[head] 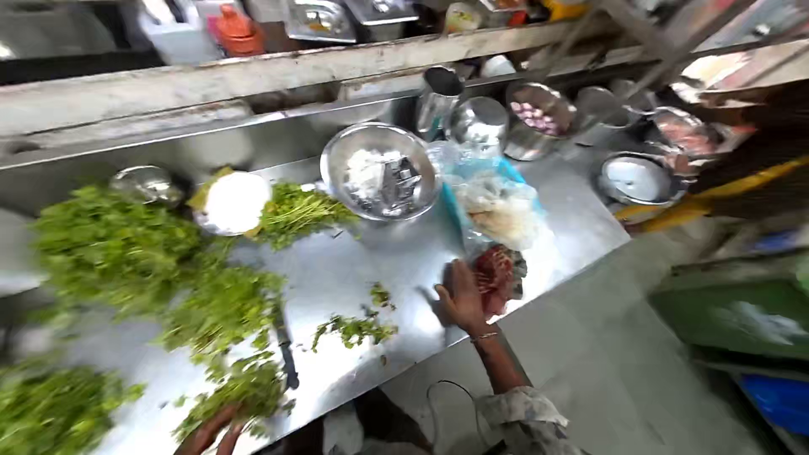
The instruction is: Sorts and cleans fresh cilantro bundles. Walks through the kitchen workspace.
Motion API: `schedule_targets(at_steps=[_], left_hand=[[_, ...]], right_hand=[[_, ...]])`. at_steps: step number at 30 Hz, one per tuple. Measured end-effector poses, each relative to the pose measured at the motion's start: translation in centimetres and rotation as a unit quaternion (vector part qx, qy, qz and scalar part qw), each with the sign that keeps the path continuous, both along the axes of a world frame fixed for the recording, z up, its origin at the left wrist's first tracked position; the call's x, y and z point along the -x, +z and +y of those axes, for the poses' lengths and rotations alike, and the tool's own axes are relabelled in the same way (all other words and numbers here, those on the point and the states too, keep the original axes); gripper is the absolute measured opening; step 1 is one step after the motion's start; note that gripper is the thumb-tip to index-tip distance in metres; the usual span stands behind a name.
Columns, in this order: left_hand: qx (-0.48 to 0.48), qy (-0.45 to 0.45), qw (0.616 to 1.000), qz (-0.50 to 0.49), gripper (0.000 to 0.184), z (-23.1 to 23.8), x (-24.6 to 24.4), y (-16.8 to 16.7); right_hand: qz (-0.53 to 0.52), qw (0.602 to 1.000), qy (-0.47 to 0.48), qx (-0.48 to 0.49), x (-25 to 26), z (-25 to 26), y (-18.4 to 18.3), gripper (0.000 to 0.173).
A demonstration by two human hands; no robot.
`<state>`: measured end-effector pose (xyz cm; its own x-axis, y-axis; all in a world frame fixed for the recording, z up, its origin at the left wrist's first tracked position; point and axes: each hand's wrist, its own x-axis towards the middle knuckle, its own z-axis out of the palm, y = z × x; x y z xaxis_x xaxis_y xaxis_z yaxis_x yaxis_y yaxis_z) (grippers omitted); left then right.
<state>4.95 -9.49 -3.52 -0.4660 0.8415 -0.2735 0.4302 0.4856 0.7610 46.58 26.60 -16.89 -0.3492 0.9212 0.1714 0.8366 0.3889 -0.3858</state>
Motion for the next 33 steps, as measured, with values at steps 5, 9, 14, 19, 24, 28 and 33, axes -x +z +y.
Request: schedule_targets(at_steps=[5,9,14,19,24,28,33], left_hand=[[-0.073,0.235,0.966,0.079,0.036,-4.8,2.2,-2.7],[-0.03,0.228,0.959,0.164,0.04,-5.9,3.0,-3.8],[-0.055,0.189,0.967,0.16,0.034,-3.7,2.3,-3.6],[-0.058,0.253,0.953,0.158,0.035,-4.6,3.7,-5.9],[-0.063,0.235,0.955,0.168,0.043,-5.8,5.8,-9.6],[-0.08,0.215,0.953,0.197,0.062,-5.9,6.4,-13.0],[-0.101,0.185,0.951,0.227,0.08,-5.4,6.0,-14.5]], right_hand=[[0.003,0.992,0.126,0.008,10.8,-5.9,-3.4,0.101],[0.045,0.978,0.197,0.054,21.0,-11.9,-1.8,0.096],[0.129,0.968,0.214,-0.012,26.4,-15.7,3.2,0.028],[-0.152,0.909,0.215,0.323,31.9,-18.2,7.1,0.046],[-0.223,0.894,0.135,0.365,34.8,-17.8,8.3,0.05],[-0.189,0.905,0.132,0.357,33.8,-16.0,10.5,0.052],[-0.126,0.954,0.109,0.249,26.2,-8.4,10.4,0.038]])
